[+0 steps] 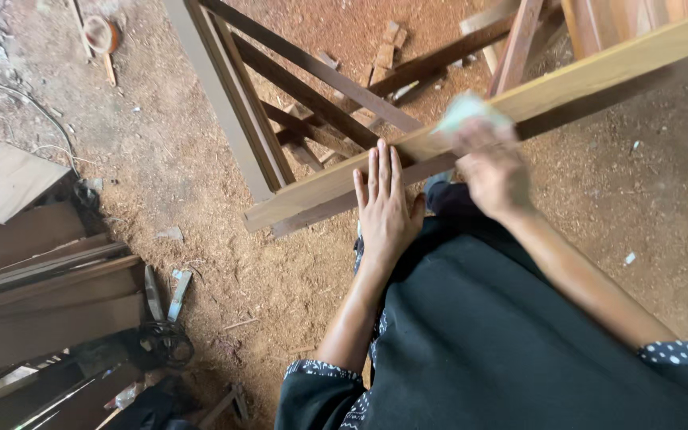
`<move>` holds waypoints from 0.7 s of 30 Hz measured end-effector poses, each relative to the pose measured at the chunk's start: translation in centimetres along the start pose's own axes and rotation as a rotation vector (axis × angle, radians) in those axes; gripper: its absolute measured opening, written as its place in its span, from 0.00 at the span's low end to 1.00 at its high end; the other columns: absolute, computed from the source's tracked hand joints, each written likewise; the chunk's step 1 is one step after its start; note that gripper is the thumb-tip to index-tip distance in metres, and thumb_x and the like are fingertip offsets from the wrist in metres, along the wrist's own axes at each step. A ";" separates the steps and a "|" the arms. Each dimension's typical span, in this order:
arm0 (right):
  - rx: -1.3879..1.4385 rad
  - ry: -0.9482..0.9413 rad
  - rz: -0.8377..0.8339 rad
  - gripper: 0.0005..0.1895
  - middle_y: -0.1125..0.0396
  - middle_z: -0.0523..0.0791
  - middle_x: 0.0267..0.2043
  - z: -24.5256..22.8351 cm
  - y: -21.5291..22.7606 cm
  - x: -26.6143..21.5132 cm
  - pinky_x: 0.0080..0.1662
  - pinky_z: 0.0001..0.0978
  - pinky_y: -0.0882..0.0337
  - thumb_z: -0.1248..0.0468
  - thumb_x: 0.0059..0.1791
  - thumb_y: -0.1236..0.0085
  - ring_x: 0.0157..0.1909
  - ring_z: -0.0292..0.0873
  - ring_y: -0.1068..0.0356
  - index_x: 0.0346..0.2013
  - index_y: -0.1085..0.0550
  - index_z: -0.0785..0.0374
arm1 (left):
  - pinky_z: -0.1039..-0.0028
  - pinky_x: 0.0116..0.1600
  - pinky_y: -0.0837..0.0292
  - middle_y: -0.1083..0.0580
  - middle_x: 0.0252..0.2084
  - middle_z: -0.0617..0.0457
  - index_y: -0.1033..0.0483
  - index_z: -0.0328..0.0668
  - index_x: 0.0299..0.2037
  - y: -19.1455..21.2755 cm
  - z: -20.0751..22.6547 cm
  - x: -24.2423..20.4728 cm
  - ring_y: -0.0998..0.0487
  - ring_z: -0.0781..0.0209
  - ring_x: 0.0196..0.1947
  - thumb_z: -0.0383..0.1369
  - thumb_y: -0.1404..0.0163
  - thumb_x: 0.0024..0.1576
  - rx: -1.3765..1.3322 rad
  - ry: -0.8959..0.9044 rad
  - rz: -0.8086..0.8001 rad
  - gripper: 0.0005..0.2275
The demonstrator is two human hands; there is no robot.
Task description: The person sands the surface and edges of a wooden frame using a piece of sandpaper held in their right hand.
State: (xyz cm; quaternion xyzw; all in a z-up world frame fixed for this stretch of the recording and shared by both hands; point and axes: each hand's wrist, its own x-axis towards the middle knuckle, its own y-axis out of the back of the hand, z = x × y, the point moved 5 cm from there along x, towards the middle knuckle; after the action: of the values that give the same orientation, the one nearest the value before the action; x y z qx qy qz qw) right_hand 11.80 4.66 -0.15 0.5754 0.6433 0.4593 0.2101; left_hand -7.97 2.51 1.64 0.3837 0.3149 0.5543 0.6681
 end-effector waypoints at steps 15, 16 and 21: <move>0.068 -0.345 0.173 0.25 0.44 0.53 0.75 4.2 -2.3 -1.5 0.69 0.50 0.45 0.67 0.58 0.54 0.72 0.56 0.47 0.72 0.35 0.62 | 0.54 0.81 0.60 0.52 0.79 0.43 0.51 0.33 0.75 -0.4 -1.6 -0.4 0.55 0.49 0.80 0.45 0.48 0.59 -0.016 -0.051 -0.004 0.39; 0.328 -0.493 0.038 0.24 0.41 0.48 0.72 2.1 -4.9 -1.8 0.59 0.45 0.36 0.65 0.56 0.54 0.64 0.52 0.41 0.69 0.33 0.54 | 0.54 0.80 0.60 0.52 0.79 0.43 0.52 0.33 0.75 -0.4 -1.7 -0.2 0.55 0.49 0.80 0.46 0.48 0.59 0.003 -0.053 0.005 0.39; -0.036 0.070 0.081 0.26 0.33 0.52 0.68 0.2 0.0 0.5 0.67 0.48 0.35 0.71 0.56 0.47 0.67 0.55 0.34 0.70 0.33 0.60 | 0.53 0.80 0.59 0.51 0.79 0.41 0.51 0.32 0.75 -0.9 -1.5 -0.4 0.53 0.48 0.80 0.45 0.50 0.61 0.009 -0.033 -0.009 0.37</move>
State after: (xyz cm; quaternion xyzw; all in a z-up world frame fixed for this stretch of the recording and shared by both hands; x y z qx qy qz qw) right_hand 11.83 5.17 -0.10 0.5805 0.6181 0.4989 0.1791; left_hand -8.87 2.31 0.13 0.3945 0.3081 0.5432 0.6741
